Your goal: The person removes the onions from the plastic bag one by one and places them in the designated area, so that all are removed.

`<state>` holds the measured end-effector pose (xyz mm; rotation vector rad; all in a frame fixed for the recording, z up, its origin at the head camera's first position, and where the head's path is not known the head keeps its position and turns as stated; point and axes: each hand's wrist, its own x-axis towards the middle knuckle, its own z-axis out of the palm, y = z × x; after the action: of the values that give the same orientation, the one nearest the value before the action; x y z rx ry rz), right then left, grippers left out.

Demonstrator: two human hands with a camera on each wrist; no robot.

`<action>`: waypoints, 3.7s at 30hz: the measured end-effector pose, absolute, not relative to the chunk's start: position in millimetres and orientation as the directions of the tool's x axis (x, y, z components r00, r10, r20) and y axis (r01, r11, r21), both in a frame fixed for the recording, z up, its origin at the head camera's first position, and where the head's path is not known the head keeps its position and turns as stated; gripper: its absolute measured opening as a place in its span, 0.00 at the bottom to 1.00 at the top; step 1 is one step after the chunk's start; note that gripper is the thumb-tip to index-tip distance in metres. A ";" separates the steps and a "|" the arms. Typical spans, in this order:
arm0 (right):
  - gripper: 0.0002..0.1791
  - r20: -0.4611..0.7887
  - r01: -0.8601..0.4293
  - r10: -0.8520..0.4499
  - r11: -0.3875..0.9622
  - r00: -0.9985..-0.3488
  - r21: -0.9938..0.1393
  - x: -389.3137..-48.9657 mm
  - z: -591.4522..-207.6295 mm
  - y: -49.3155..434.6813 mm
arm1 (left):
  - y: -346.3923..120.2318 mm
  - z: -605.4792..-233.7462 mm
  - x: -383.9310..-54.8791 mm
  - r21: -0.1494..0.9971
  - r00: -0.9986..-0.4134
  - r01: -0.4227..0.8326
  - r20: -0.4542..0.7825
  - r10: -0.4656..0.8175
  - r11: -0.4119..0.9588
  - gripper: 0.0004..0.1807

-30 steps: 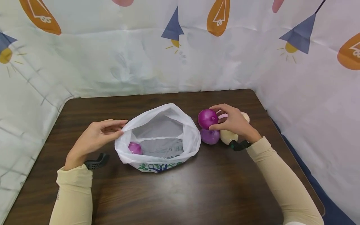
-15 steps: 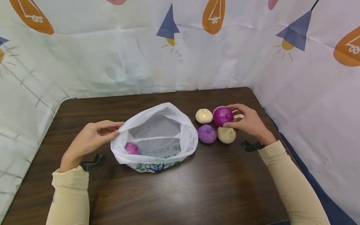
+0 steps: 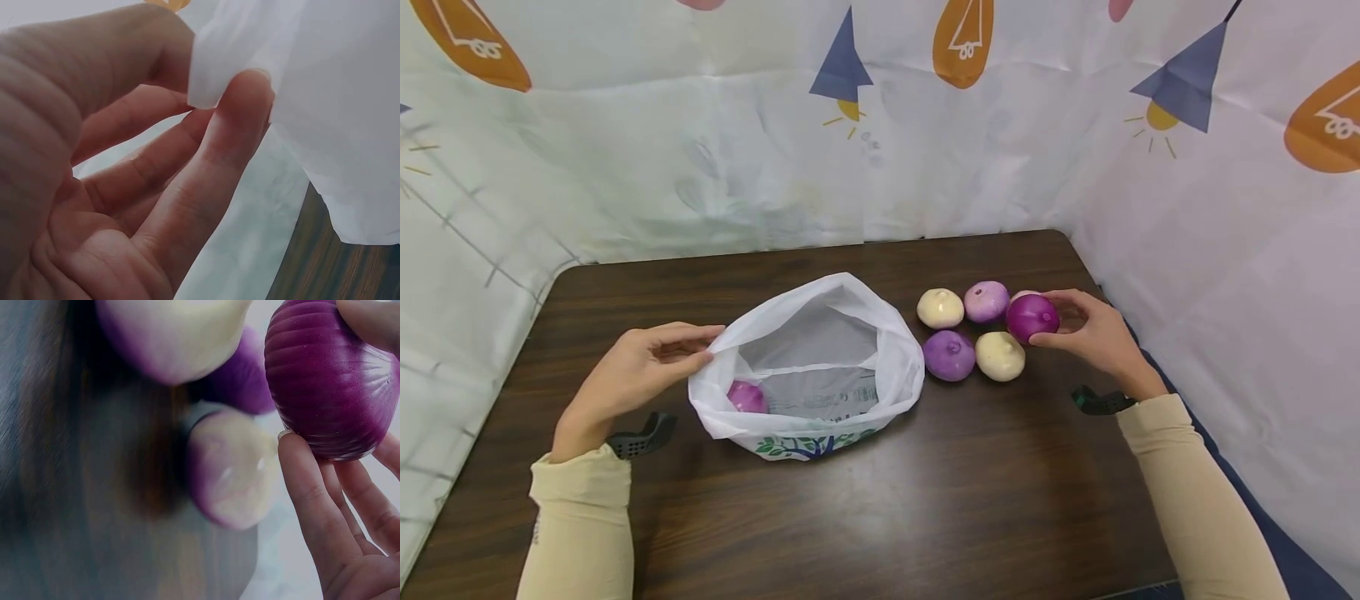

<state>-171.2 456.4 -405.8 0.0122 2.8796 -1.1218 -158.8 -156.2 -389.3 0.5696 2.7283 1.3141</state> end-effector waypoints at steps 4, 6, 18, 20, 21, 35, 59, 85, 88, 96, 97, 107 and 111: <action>0.38 -0.048 0.023 -0.012 0.751 -0.999 -0.660 -162.9 -411.4 467.8 | -155.9 -390.3 -158.6 0.767 -0.929 0.296 0.095 0.357 0.569 0.19; 0.38 -0.049 0.025 -0.009 0.756 -0.999 -0.654 -159.2 -414.3 472.8 | -155.6 -390.3 -158.5 0.765 -0.930 0.297 0.097 0.354 0.572 0.19; 0.39 -0.093 0.072 0.019 0.793 -0.995 -0.605 -134.8 -432.6 500.6 | -151.7 -390.3 -160.8 0.776 -0.932 0.280 0.080 0.353 0.565 0.19; 0.40 -0.100 0.084 0.029 0.791 -0.995 -0.605 -133.6 -434.6 502.3 | -152.1 -391.1 -160.6 0.778 -0.934 0.275 0.076 0.350 0.565 0.19; 0.40 -0.103 0.087 0.031 0.792 -0.994 -0.604 -133.3 -435.6 503.3 | -152.3 -391.5 -160.5 0.779 -0.935 0.271 0.073 0.348 0.565 0.19; 0.41 -0.135 0.075 -0.003 0.819 -0.991 -0.569 -145.6 -455.7 498.7 | -155.5 -390.6 -158.2 0.771 -0.942 0.263 0.075 0.327 0.581 0.19; 0.38 -0.062 0.046 0.009 0.775 -0.998 -0.630 -146.6 -429.6 497.1 | -165.6 -390.2 -149.9 0.774 -0.950 0.246 0.074 0.302 0.583 0.20; 0.30 0.141 -0.267 -0.248 0.607 -0.958 -0.749 -189.1 -391.7 374.3 | -155.1 -380.3 -152.8 0.833 -0.938 0.236 0.061 0.342 0.501 0.19; 0.30 0.165 -0.316 -0.299 0.577 -0.940 -0.753 -193.3 -391.2 357.0 | -152.5 -378.3 -152.0 0.838 -0.935 0.236 0.057 0.351 0.492 0.19; 0.31 0.193 -0.384 -0.401 0.475 -0.895 -0.792 -206.5 -393.6 311.6 | -152.4 -377.0 -149.6 0.844 -0.934 0.237 0.062 0.351 0.481 0.19; 0.31 0.197 -0.392 -0.414 0.461 -0.889 -0.796 -208.5 -394.2 305.9 | -152.4 -376.8 -149.5 0.845 -0.934 0.239 0.064 0.353 0.478 0.19; 0.32 0.212 -0.477 -0.558 0.386 -0.802 -0.790 -220.4 -399.2 248.8 | -151.0 -377.0 -148.2 0.847 -0.929 0.247 0.069 0.364 0.471 0.20; 0.33 0.200 -0.502 -0.606 0.383 -0.770 -0.775 -222.4 -400.6 228.5 | -150.9 -375.9 -147.5 0.842 -0.928 0.254 0.074 0.365 0.476 0.20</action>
<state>-222.4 228.5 -400.6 -1.0119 2.5133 -1.3450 -147.5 -150.9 -375.9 0.5475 2.5977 1.4511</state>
